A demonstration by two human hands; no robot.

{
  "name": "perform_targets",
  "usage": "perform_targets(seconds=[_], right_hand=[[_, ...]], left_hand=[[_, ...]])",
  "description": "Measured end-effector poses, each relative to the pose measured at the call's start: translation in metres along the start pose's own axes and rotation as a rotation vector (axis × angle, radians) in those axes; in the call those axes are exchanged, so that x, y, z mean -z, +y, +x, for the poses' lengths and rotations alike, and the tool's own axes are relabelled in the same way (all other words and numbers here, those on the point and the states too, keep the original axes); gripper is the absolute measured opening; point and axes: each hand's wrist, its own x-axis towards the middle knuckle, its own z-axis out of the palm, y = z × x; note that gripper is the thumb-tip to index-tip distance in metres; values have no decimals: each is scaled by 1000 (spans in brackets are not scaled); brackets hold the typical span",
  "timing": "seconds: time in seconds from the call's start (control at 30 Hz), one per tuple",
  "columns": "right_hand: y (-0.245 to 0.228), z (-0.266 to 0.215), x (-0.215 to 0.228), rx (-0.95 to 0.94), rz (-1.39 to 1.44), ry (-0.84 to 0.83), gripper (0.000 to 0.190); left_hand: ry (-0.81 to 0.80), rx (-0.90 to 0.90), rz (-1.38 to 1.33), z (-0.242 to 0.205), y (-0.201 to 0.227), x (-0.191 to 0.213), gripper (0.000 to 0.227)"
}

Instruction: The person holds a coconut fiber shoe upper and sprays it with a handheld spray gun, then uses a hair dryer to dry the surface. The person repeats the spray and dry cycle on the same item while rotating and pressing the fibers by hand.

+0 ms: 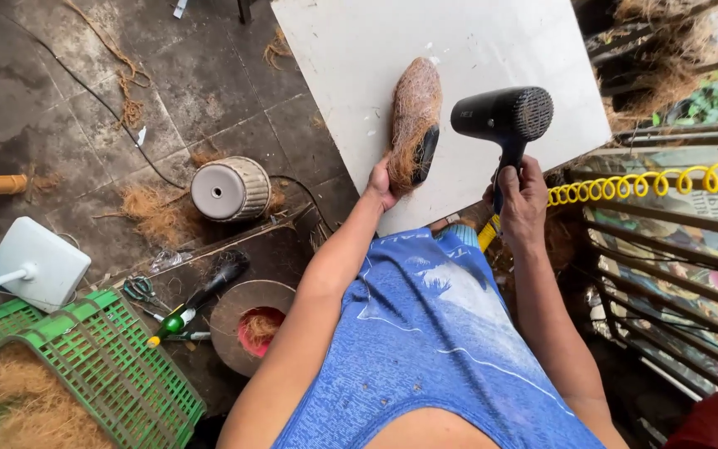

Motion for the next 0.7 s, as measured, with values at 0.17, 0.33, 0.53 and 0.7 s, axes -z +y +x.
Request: perform_targets(seconds=[0.17,0.33,0.53,0.7], right_hand=[[5,-3,-7,-45,-30,-3,31],[10,8,-13,-61,-3,-2,32],[27,27,-12,-38,20,-24,31],[32,34,-12,-57,5,-45,34]], left_hand=[[53,14,40,11,-4,12,62],[87,67,120,3,-6,8,73],[206,50,262,-55,6,-42,82],[343,-6,436,-112,27,-95,100]])
